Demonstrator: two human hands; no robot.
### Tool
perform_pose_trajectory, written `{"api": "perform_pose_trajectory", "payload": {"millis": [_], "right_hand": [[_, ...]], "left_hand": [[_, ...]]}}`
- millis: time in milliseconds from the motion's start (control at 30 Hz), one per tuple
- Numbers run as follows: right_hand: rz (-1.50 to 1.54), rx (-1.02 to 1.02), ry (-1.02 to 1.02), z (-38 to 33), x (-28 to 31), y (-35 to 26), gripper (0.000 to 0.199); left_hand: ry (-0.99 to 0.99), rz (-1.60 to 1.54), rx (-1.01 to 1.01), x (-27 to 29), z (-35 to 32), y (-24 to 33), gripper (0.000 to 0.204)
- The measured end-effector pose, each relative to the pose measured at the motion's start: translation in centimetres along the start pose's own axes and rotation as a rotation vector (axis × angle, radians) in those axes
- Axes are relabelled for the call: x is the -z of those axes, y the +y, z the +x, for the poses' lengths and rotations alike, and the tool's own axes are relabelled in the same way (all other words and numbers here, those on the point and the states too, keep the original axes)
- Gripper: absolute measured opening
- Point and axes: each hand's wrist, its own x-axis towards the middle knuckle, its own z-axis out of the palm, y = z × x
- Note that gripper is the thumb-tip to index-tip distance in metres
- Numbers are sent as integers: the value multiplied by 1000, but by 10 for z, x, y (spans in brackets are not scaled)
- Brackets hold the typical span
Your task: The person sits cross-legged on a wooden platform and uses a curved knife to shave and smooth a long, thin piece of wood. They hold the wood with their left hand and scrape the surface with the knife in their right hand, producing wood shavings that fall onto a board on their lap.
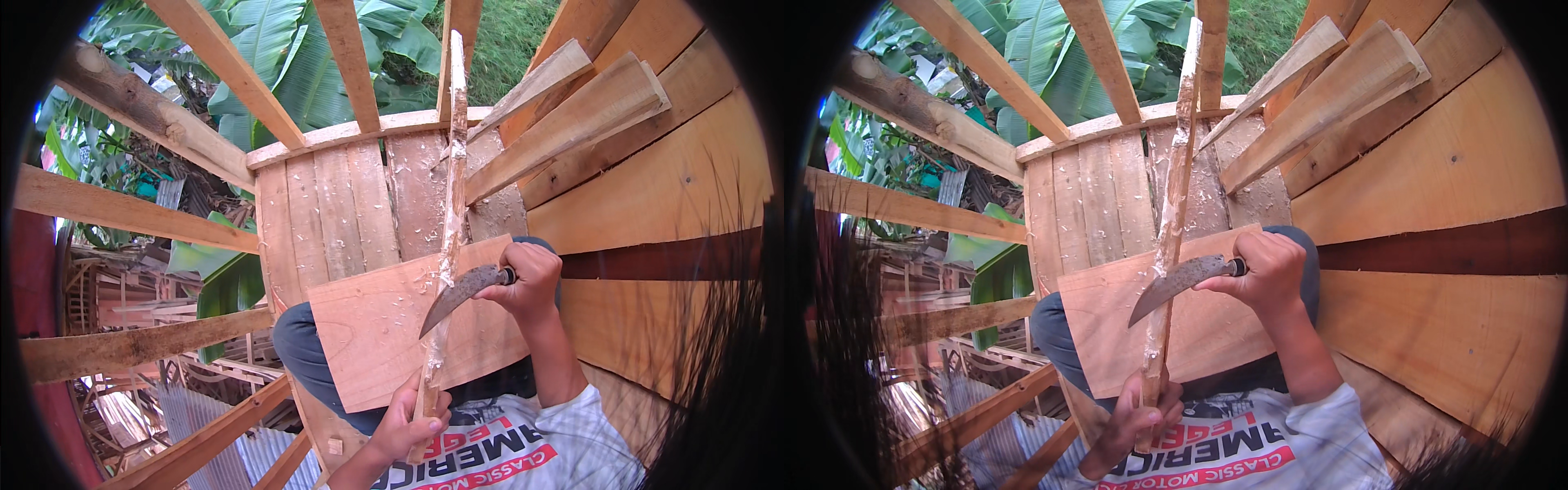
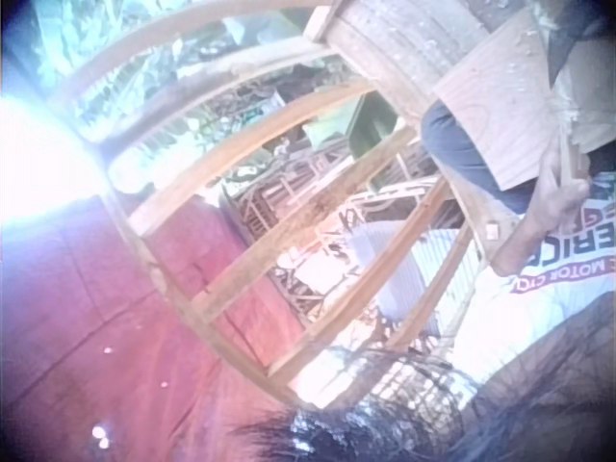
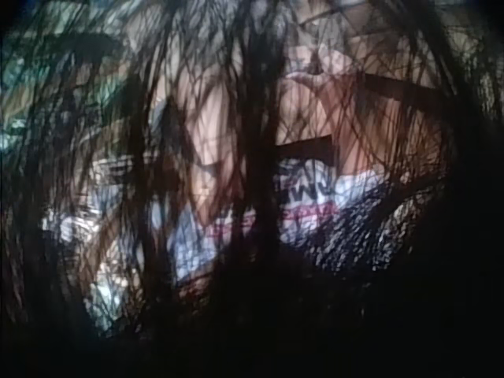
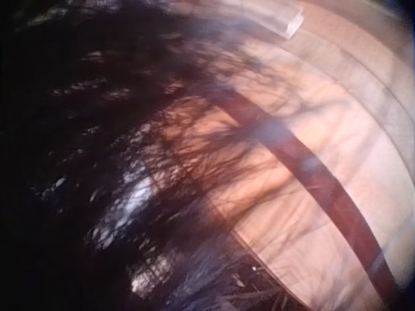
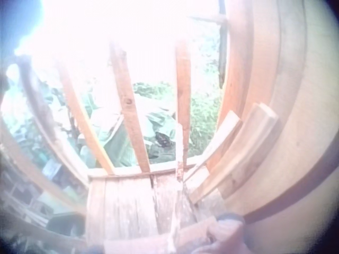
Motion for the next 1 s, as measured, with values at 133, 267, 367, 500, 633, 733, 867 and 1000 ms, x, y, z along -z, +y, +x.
{"api": "perform_pose_trajectory", "payload": {"millis": [133, 267, 367, 500, 633, 733, 867, 1000], "right_hand": [[20, 1, 23, 3, -6, -2, 71], [-219, -505, 63, 16, -8, 34, 69], [84, -557, 158, 27, 26, 58, 58], [352, -380, -250, 6, 39, 0, 40], [698, -272, -646, -6, 46, -33, 25], [926, -476, -984, -3, 53, -25, 20], [935, -637, -986, -6, 55, -16, 17], [908, -384, -904, -16, 58, -31, 16]], "left_hand": [[-24, -82, -7, -2, -2, 3, 63], [-128, -263, 60, 10, -10, -9, 57], [-79, -198, 58, 18, -14, -5, 56], [132, 134, -120, 38, -6, -2, 67], [139, 313, -180, 46, 3, 5, 80], [109, 367, -137, 38, 1, 11, 84], [71, 407, -96, 46, -2, 9, 87], [54, 369, -113, 53, 1, 4, 88]]}}
